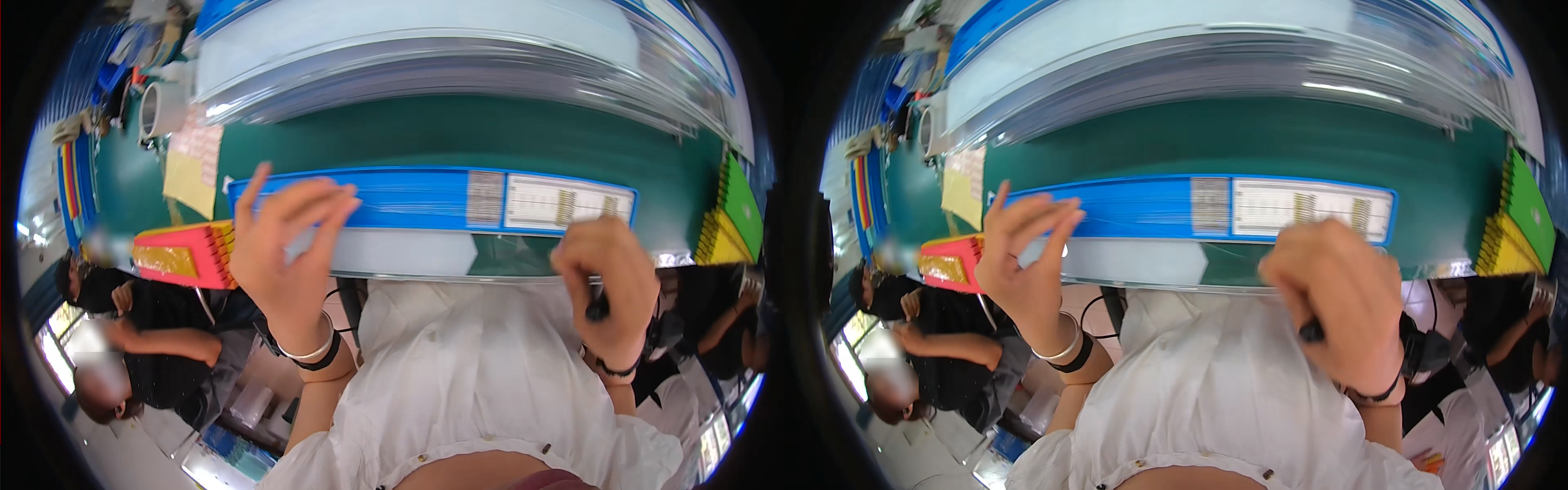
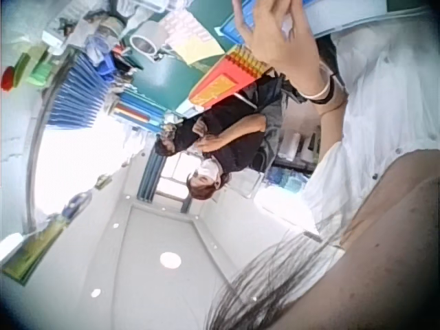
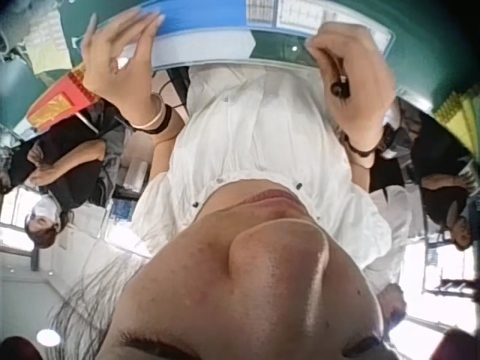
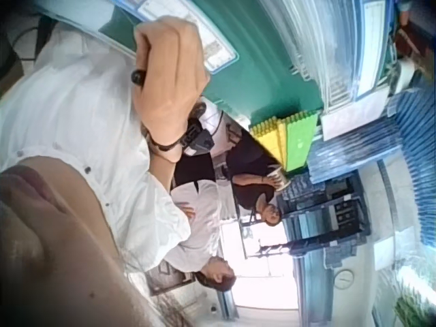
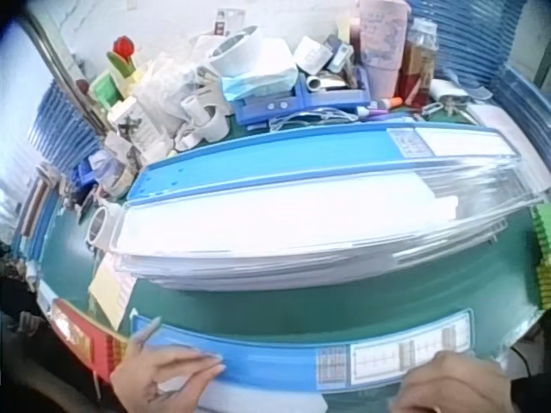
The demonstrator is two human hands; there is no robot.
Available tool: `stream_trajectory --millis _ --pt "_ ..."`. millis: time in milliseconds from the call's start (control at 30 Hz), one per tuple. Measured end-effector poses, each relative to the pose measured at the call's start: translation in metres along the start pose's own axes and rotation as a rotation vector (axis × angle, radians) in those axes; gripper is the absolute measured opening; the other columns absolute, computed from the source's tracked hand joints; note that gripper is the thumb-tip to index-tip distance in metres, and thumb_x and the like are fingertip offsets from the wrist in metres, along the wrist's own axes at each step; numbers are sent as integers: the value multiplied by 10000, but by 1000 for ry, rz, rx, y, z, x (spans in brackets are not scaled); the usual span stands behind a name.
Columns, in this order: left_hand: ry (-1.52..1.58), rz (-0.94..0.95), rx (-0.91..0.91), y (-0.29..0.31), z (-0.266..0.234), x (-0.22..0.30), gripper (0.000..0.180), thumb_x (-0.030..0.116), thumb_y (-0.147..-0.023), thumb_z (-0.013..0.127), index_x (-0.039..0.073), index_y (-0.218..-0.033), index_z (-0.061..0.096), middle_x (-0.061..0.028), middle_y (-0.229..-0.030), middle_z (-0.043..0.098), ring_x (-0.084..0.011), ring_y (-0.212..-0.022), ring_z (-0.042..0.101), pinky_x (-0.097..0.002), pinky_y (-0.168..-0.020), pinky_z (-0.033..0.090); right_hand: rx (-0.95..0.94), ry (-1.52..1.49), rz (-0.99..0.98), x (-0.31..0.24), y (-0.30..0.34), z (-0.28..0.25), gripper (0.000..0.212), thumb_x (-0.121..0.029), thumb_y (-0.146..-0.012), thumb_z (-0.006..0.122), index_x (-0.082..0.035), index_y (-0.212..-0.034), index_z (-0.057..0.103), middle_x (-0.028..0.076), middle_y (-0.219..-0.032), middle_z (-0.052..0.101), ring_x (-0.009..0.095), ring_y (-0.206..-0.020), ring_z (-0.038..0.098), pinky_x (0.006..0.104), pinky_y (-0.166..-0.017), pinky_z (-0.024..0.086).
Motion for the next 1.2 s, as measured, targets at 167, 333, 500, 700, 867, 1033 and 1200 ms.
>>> stream_trajectory --millis 167,333,500,700,867,1033,1200 --pt "352 172 -145 -25 51 72 170 -15 -763 841 24 -912 770 -63 -881 797 -188 -814 755 -480 -1001 548 164 84 229 39 0 -28 204 140 -791 696 4 -927 628 108 -893 635 219 -722 584 289 -589 435" --pt "398 136 -121 -36 74 110 152 -10 -771 836 5 -907 770 -91 -917 791 -216 -840 751 -365 -903 589 287 217 64 58 -5 -57 189 120 -813 712 1 -929 621 85 -907 628 173 -719 542 264 -602 423" --pt "443 54 -181 -34 97 118 202 -25 -785 838 1 -943 715 -74 -920 782 -186 -827 718 -277 -792 551 232 224 160 78 -2 -74 416 143 -840 733 -13 -1185 560 131 -1161 649 116 -818 515 216 -702 430" --pt "583 -80 -256 -25 119 106 333 -62 -855 786 29 -1060 539 -89 -929 754 -155 -848 688 -254 -791 515 120 -188 -150 84 5 -95 583 -17 -799 839 -91 -1202 424 247 -1174 657 188 -869 595 283 -748 508" --pt "663 -60 -343 -23 128 103 391 -101 -877 738 70 -1049 432 -116 -948 746 -195 -941 672 -299 -916 486 85 -600 73 110 20 -68 851 -202 -618 1021 -144 -1148 358 270 -1078 661 242 -922 658 322 -789 549" --pt "662 12 -324 -24 128 105 390 -103 -874 739 70 -1020 422 -117 -960 746 -187 -956 664 -349 -1007 429 73 -696 71 115 12 -51 647 -39 -707 923 -90 -1066 387 276 -1095 649 234 -924 680 281 -775 569" --pt "700 -9 -322 -22 130 104 391 -108 -869 742 74 -990 417 -122 -952 743 -182 -940 657 -319 -943 467 39 -598 113 109 6 -45 443 -20 -763 871 -72 -884 448 287 -1042 693 247 -952 701 285 -758 580"
Point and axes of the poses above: each hand's wrist, its own y-axis away from the middle knuckle, its own z-axis out of the palm, x = y × z, the point moved 6 cm from there along -y, towards the middle knuckle
